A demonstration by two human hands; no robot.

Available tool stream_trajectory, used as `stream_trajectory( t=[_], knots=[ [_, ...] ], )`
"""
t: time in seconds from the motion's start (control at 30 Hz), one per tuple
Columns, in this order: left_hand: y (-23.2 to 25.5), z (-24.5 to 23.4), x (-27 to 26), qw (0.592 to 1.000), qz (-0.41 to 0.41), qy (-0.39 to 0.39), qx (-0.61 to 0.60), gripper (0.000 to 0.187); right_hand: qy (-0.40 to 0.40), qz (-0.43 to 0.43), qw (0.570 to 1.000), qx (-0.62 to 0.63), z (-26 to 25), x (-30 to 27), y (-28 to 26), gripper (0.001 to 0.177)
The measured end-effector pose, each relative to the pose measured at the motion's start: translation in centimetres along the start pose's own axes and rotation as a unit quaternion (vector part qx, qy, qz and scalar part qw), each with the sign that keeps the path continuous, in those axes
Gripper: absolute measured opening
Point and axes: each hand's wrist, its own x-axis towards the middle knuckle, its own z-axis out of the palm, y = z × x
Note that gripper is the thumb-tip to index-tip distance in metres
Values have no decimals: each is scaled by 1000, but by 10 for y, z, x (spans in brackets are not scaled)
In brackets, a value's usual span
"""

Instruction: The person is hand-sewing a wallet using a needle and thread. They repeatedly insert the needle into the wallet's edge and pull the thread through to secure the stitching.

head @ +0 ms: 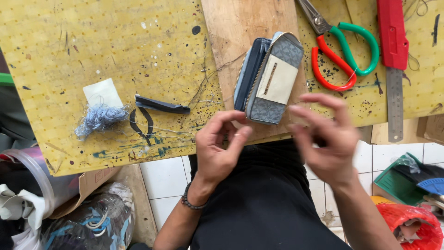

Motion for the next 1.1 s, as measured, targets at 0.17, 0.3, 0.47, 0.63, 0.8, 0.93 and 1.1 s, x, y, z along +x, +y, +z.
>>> stream_trajectory(
  t=[0.17, 0.3, 0.47, 0.63, 0.8, 0.93, 1.1],
  knots=[
    [4, 8, 3, 985, 69, -29, 158, 10, -80, -102, 990, -49, 23, 7, 7, 7],
    [-1, 6, 6, 989, 40, -37, 136, 6, -111, -105, 981, -116, 26, 6, 10, 8],
    [-9, 7, 6, 996, 1, -35, 86, 6, -118, -117, 971, -173, 30, 10, 12, 9],
    [-13, 8, 4, 994, -4, 11, 110, 10, -118, -158, 959, -203, 32, 12, 14, 6],
    [-17, 10, 1, 990, 36, 36, 133, 10, -115, -155, 967, -166, 31, 15, 8, 5],
    [-15, 10, 0, 973, 91, 56, 205, 17, -107, -182, 972, -105, 24, 16, -3, 18],
    [-20, 6, -3, 946, 179, 42, 267, 22, -199, -229, 948, -95, 27, 41, -22, 13]
  ],
)
